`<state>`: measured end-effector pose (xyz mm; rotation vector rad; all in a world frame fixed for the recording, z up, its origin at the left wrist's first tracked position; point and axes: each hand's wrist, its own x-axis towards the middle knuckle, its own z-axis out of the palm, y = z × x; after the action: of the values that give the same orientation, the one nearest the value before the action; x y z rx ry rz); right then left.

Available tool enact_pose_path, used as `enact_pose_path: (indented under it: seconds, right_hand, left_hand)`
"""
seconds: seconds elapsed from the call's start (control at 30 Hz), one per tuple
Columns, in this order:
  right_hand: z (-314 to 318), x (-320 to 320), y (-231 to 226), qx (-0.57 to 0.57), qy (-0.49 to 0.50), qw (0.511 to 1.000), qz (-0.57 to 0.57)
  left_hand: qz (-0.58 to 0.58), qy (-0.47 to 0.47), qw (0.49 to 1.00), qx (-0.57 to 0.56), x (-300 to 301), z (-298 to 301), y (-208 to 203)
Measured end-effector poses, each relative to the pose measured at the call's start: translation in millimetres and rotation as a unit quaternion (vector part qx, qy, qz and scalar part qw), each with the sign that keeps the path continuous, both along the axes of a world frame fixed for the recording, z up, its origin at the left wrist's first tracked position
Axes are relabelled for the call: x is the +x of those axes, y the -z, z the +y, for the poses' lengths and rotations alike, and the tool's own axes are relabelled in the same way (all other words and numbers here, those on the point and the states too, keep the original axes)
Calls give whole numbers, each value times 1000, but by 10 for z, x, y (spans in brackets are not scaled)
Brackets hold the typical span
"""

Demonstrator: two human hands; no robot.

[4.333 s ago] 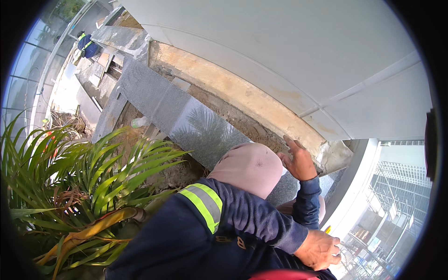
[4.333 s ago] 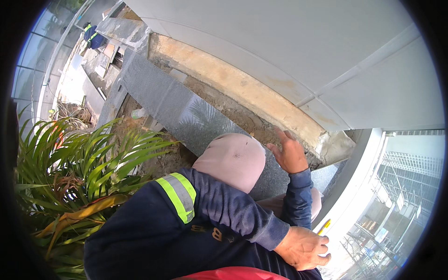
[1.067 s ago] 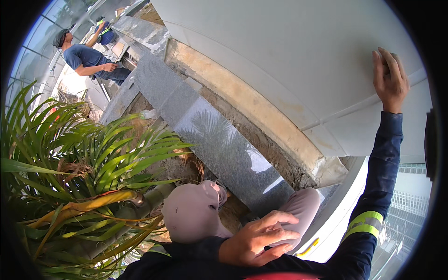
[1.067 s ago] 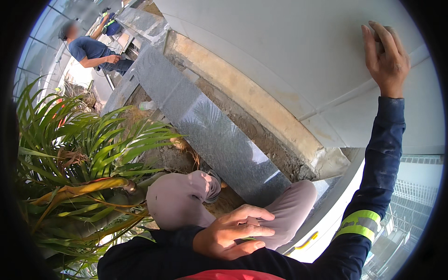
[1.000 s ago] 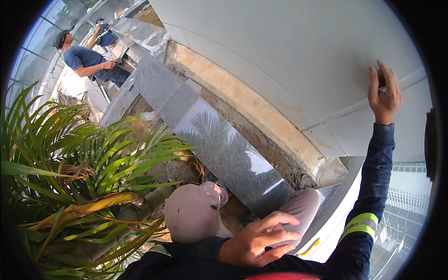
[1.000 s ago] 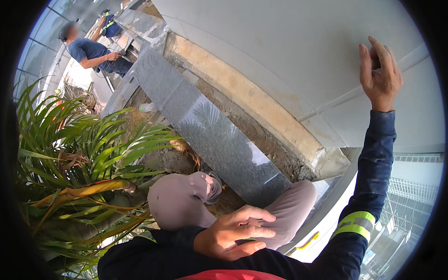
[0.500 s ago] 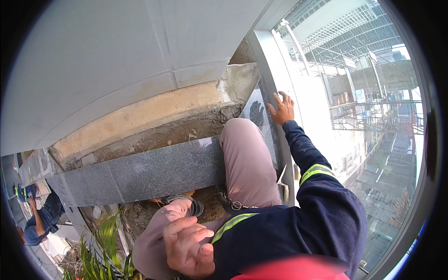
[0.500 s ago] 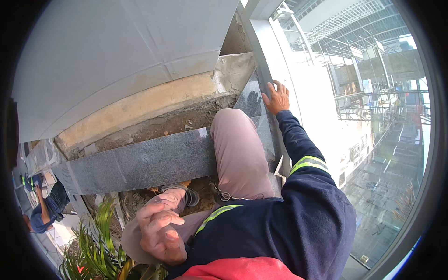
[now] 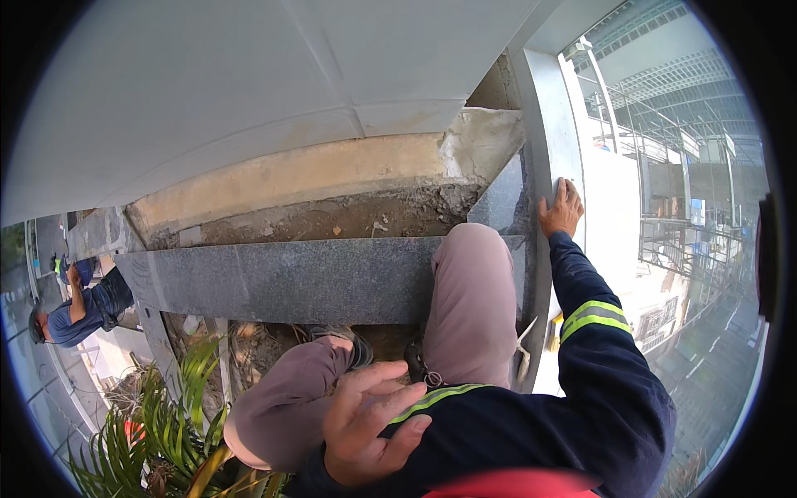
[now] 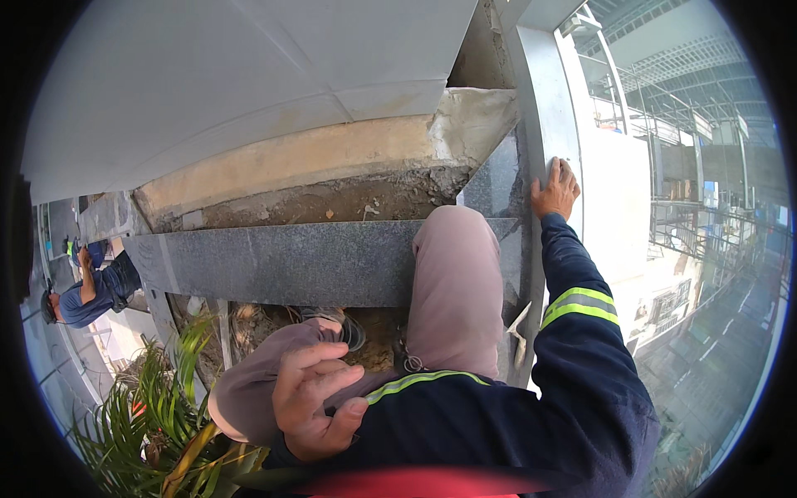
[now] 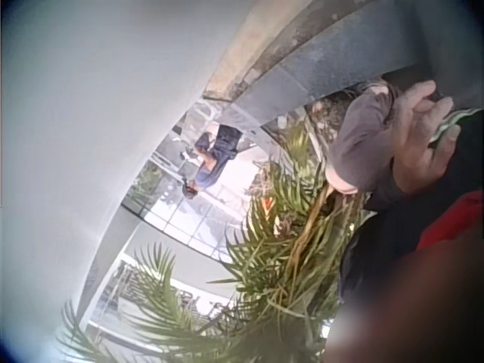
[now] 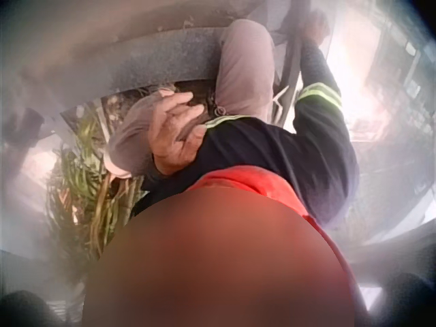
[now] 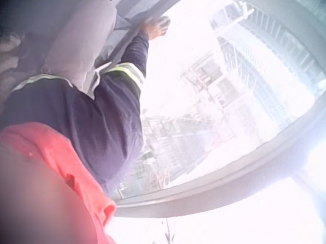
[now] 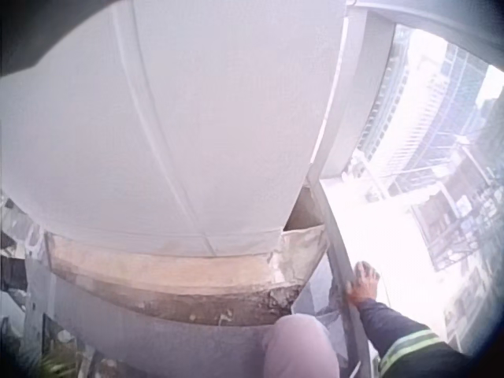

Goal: The person kneels on a balcony and applies mortar to a curved wall using a trowel, then presses a large stone tile into place. They smooth the mortar and adjust the tile edges while another worker is visible nearby.

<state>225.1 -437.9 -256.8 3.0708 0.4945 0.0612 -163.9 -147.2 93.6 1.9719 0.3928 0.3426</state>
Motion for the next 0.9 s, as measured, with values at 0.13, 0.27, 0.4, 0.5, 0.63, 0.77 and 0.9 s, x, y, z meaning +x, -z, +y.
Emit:
enact_pose_path:
  seconds: [0.13, 0.27, 0.4, 0.5, 0.63, 0.77, 0.9]
  right_hand:
    - [108, 20, -7, -53, -10, 999, 3]
    - [24, 52, 12, -72, -9, 997, -8]
    - [77, 55, 83, -85, -20, 996, -12]
    - [160, 51, 87, -143, -42, 988, -28]
    - [68, 11, 153, -137, -19, 989, -45]
    - [119, -8, 139, -164, 7, 986, -15]
    - [183, -26, 60, -177, 20, 984, -8]
  left_hand:
    - [9, 18, 1000, -1, 128, -141, 299]
    - [69, 138, 988, 13, 263, -116, 182]
    - [72, 124, 990, 8, 191, -82, 239]
    - [72, 92, 993, 0, 87, -30, 257]
    - [50, 52, 997, 1, -29, -30, 342]
    - [77, 61, 995, 7, -74, -54, 401]
    - [72, 65, 995, 8, -10, -50, 431]
